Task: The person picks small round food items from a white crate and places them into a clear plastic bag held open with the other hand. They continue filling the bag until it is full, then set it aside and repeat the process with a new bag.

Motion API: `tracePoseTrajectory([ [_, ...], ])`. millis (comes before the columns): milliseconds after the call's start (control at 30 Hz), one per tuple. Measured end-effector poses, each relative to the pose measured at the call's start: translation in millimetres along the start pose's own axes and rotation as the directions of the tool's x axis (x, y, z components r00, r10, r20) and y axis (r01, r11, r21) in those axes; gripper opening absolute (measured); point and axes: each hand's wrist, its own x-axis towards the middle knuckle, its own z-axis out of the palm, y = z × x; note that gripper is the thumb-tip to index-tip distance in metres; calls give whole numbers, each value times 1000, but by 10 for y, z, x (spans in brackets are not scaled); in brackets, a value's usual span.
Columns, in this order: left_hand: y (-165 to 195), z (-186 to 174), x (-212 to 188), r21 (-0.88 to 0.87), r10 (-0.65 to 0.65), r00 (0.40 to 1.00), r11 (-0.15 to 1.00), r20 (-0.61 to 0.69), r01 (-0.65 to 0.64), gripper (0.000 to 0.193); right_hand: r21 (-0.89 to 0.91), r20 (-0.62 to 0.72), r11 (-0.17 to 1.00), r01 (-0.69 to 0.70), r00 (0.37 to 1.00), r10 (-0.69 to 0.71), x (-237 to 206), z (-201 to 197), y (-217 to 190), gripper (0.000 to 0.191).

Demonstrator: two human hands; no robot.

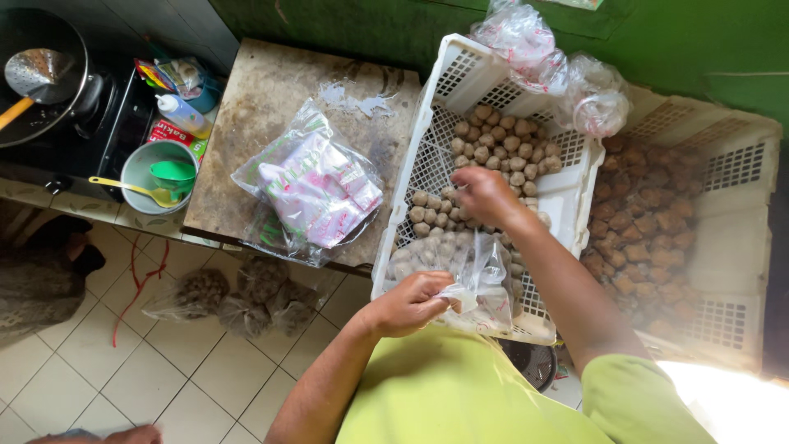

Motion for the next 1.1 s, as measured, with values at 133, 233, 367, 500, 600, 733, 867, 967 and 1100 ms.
tracePoseTrajectory([
  [133,122,-51,9,-15,32,999,999,21,-32,19,-406,230,913,35,971,65,227,424,14,33],
  [233,130,-55,-12,-44,-22,1000,999,8,22,18,-367,173,930,-24,980,94,315,425,-10,25],
  [367,33,-33,-41,-116,-25,993,993,-115,12,24,260,116,944,-203,977,178,172,-68,-81,26],
  [500,-140,123,-12,-613,-308,883,790,-355,29,38,900,202,426,-96,956,-211,-432,-581,-336,23],
  [600,-271,205,8,-735,-348,832,670,-433,-103,43,751,329,659,-42,889,-317,-837,-573,-539,23],
  [733,-300,174,-17,-724,-287,880,684,-379,-89,36,451,240,878,161,926,-292,-827,-395,-498,15],
  [867,-118,60,-85,-70,63,976,994,-211,-79,25,573,153,807,-146,986,70,-307,-181,-178,10],
  [967,52,13,-71,-26,-15,994,1000,-110,13,24,238,110,968,80,988,-109,69,243,-54,29],
  [1100,166,-34,-56,-88,-21,993,996,-119,10,24,-108,245,945,309,929,-276,252,679,-35,37],
])
